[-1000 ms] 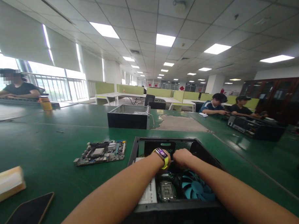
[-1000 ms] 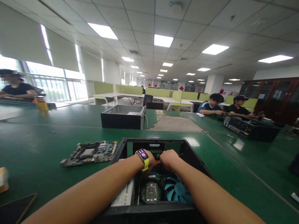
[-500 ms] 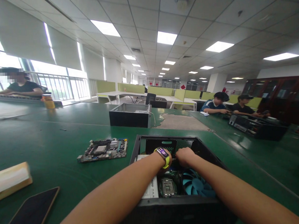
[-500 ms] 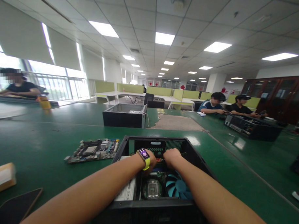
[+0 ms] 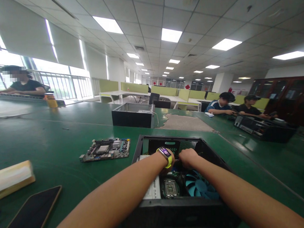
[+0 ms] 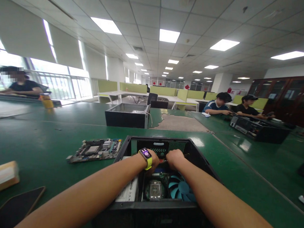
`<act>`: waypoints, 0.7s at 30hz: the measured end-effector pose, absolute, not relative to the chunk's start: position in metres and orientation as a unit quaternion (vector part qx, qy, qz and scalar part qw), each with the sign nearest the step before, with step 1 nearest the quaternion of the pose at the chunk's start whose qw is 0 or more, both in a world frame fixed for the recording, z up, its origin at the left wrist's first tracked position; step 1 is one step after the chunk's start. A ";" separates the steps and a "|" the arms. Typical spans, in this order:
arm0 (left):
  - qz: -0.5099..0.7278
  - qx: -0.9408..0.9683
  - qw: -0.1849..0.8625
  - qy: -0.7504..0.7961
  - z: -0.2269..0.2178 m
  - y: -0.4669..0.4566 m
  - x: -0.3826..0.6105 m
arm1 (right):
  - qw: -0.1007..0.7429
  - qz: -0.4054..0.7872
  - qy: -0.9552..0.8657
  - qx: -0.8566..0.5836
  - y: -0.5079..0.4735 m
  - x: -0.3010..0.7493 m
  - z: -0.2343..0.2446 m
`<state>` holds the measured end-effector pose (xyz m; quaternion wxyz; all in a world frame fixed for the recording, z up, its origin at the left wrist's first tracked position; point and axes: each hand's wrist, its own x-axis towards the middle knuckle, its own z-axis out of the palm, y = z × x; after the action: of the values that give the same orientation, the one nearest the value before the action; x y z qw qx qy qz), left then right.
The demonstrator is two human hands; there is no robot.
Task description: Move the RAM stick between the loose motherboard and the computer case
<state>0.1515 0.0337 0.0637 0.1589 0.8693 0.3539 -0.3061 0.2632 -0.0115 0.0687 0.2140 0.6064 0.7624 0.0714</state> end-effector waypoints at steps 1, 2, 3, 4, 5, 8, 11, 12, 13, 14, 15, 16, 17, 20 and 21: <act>-0.317 0.865 0.157 0.356 0.065 0.033 0.152 | 0.216 0.070 0.762 0.606 -0.012 0.263 0.069; -0.322 0.863 0.154 0.357 0.065 0.032 0.152 | 0.218 0.069 0.762 0.606 -0.012 0.263 0.069; -0.324 0.863 0.151 0.357 0.066 0.031 0.152 | 0.219 0.069 0.762 0.606 -0.012 0.262 0.070; -0.326 0.863 0.149 0.356 0.067 0.030 0.152 | 0.219 0.069 0.761 0.606 -0.013 0.262 0.071; -0.328 0.863 0.149 0.354 0.067 0.030 0.152 | 0.220 0.069 0.760 0.607 -0.013 0.261 0.071; -0.338 0.863 0.156 0.342 0.070 0.032 0.150 | 0.223 0.069 0.758 0.609 -0.013 0.260 0.073; -0.344 0.865 0.160 0.328 0.072 0.036 0.146 | 0.223 0.071 0.759 0.608 -0.013 0.261 0.074; -0.350 0.862 0.166 0.326 0.073 0.038 0.144 | 0.222 0.072 0.759 0.608 -0.013 0.261 0.074; -0.358 0.858 0.175 0.323 0.074 0.039 0.143 | 0.222 0.072 0.758 0.609 -0.013 0.262 0.074; -0.369 0.854 0.182 0.319 0.075 0.040 0.142 | 0.221 0.071 0.757 0.611 -0.013 0.262 0.074; -0.379 0.851 0.186 0.313 0.075 0.041 0.142 | 0.220 0.070 0.756 0.612 -0.014 0.262 0.073; -0.385 0.851 0.182 0.307 0.076 0.041 0.142 | 0.219 0.069 0.756 0.613 -0.014 0.262 0.073; -0.387 0.854 0.171 0.304 0.076 0.040 0.142 | 0.218 0.067 0.755 0.614 -0.015 0.261 0.072; -0.377 0.862 0.129 0.315 0.074 0.035 0.143 | 0.212 0.060 0.754 0.619 -0.017 0.259 0.073; -0.369 0.864 0.125 0.320 0.074 0.031 0.143 | 0.208 0.057 0.753 0.622 -0.017 0.258 0.074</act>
<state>0.1430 0.0313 0.0736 0.1249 0.8637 0.3199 -0.3690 0.2582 -0.0169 0.0737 0.2076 0.6224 0.7525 0.0567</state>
